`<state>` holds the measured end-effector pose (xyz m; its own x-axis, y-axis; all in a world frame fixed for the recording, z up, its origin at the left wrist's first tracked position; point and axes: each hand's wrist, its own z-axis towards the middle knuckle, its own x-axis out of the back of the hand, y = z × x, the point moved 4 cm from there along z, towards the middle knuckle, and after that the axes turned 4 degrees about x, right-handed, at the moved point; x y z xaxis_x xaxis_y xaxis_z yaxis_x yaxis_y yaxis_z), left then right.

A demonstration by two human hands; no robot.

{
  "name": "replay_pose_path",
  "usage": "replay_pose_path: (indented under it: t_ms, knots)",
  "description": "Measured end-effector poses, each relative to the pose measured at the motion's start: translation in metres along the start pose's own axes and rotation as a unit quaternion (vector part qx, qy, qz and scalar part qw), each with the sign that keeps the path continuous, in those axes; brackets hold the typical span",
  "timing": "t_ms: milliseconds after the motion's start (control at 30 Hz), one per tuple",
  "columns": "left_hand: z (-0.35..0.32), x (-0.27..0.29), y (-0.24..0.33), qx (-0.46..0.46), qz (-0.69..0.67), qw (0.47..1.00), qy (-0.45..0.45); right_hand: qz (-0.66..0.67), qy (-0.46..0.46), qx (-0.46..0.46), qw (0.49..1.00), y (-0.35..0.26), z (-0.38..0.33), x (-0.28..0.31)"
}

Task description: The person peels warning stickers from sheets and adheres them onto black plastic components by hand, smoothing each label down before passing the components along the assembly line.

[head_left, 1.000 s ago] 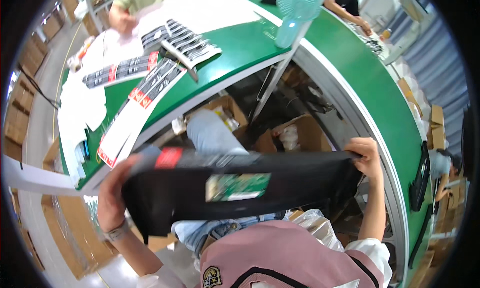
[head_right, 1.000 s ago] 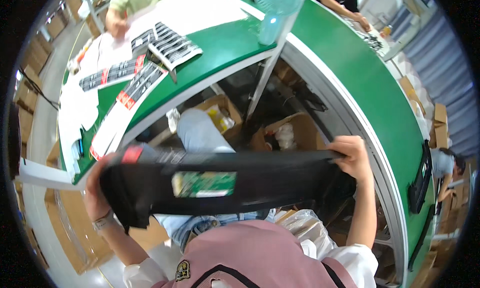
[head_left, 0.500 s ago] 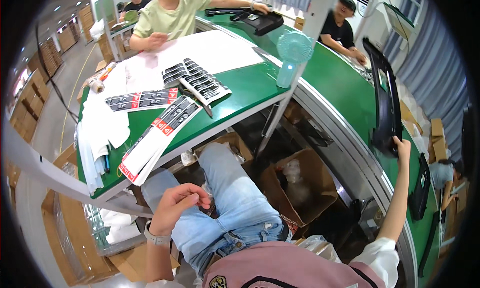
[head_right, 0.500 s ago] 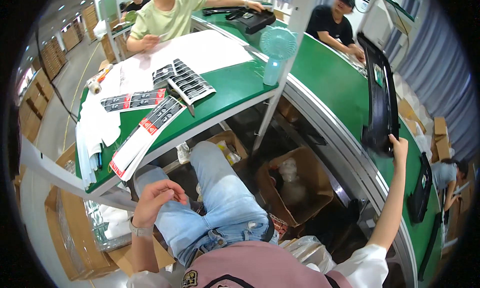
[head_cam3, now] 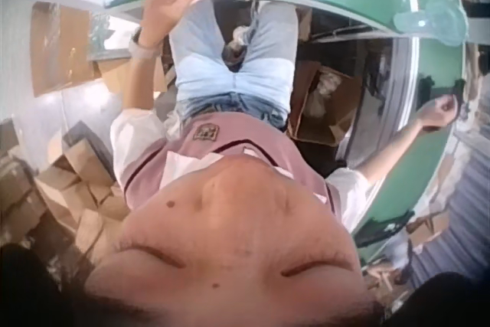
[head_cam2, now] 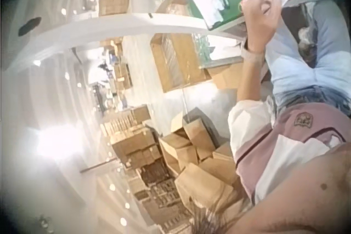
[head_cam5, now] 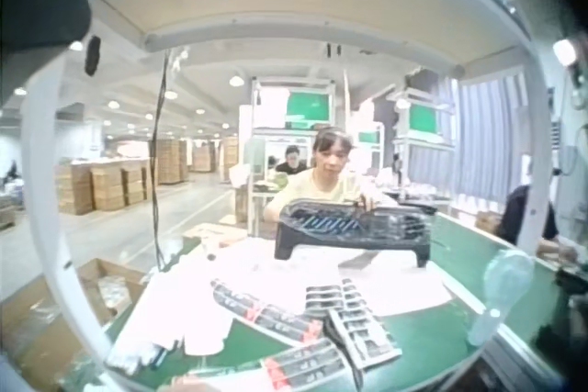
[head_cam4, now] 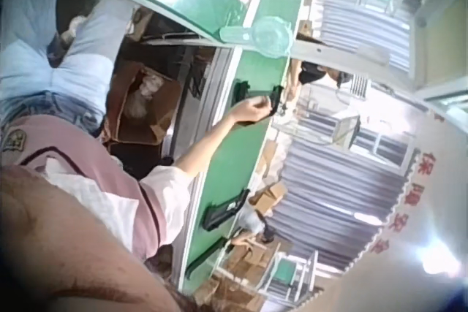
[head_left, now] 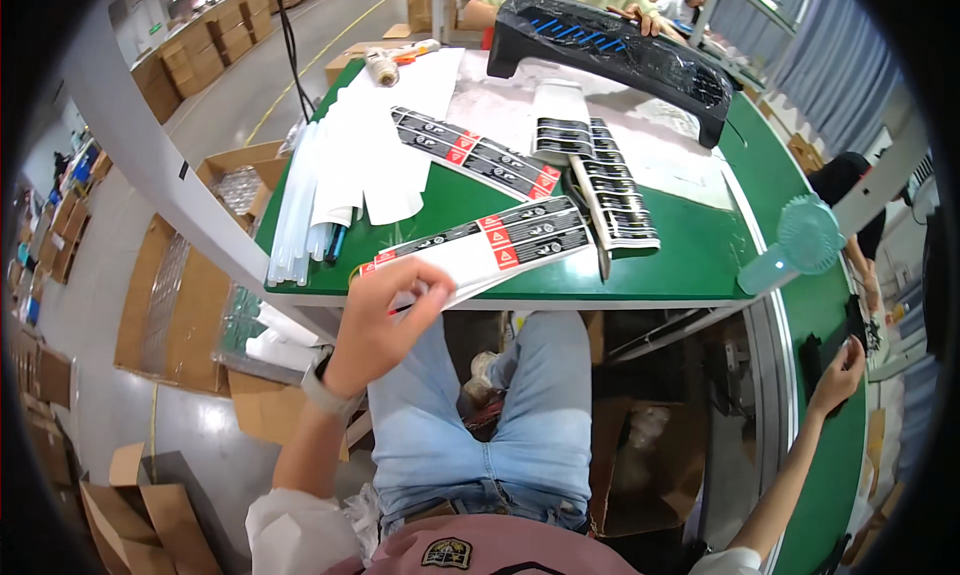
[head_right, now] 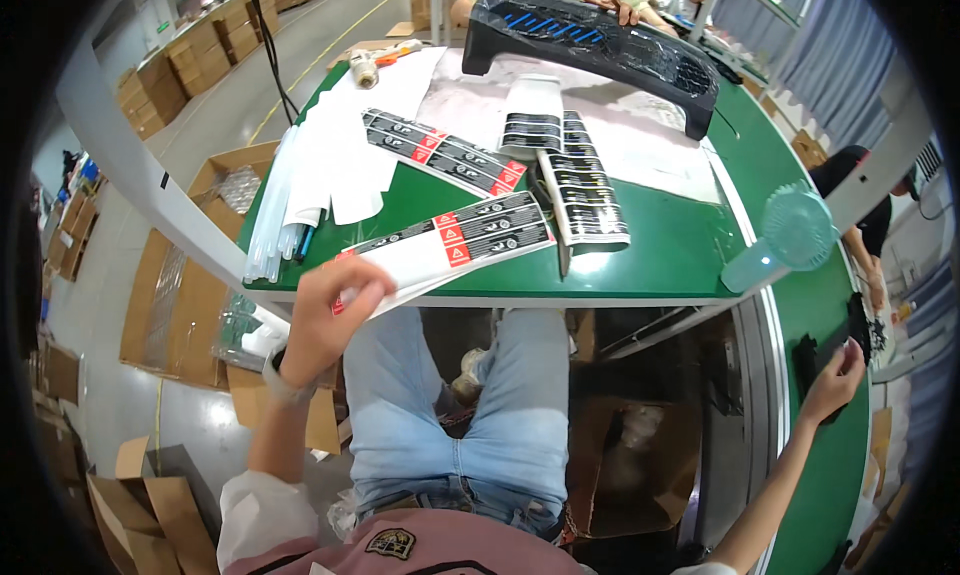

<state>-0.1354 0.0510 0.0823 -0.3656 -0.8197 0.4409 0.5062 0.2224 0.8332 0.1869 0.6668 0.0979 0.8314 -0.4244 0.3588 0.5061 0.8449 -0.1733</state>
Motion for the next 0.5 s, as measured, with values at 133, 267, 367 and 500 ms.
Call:
replay_pose_path:
  t_ms: [133,267,367,500]
  knots:
    - [0.052,-0.012,-0.01,-0.104,0.262,0.953,0.109,0.239,-0.176,0.255,0.92,-0.263,-0.044,-0.021]
    - [0.063,-0.014,-0.038,-0.058,0.308,0.947,0.071,0.428,-0.243,0.332,0.805,-0.425,-0.063,-0.055]
    - [0.071,-0.021,-0.032,-0.042,0.269,0.961,0.049,0.477,-0.261,0.289,0.788,-0.483,-0.061,-0.084]
    - [0.071,-0.025,-0.03,-0.072,0.29,0.953,0.057,0.467,-0.241,0.305,0.795,-0.515,-0.065,-0.121]
